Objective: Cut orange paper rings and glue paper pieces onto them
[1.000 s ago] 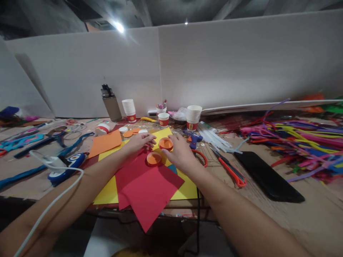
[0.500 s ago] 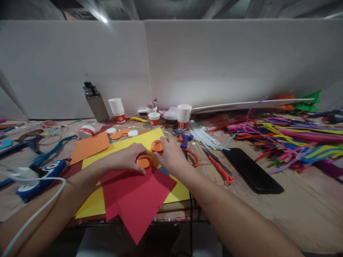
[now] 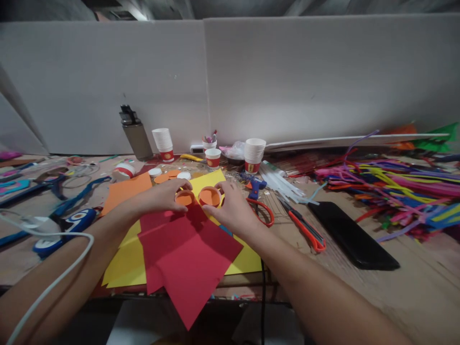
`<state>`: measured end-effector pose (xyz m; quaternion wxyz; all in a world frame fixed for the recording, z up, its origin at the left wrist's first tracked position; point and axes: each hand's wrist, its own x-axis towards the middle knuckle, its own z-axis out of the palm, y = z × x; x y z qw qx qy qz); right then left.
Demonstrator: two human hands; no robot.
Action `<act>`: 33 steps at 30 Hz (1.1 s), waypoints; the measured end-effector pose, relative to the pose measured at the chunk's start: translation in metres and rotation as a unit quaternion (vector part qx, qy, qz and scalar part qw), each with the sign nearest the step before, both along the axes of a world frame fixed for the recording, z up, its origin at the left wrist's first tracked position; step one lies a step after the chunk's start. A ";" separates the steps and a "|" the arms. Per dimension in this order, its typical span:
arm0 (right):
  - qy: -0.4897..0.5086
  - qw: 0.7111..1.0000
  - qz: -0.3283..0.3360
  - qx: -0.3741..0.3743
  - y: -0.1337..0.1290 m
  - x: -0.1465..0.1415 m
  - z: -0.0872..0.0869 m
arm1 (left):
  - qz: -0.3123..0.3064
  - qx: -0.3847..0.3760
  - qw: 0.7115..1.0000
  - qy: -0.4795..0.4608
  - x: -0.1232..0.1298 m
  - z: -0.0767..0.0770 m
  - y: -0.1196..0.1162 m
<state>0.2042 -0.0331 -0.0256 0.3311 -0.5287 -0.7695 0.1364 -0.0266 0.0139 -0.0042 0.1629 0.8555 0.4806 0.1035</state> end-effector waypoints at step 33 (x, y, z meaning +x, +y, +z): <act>-0.039 0.997 0.023 0.063 -0.009 -0.006 -0.008 | 0.057 -0.183 0.884 -0.426 0.038 -0.012 -0.019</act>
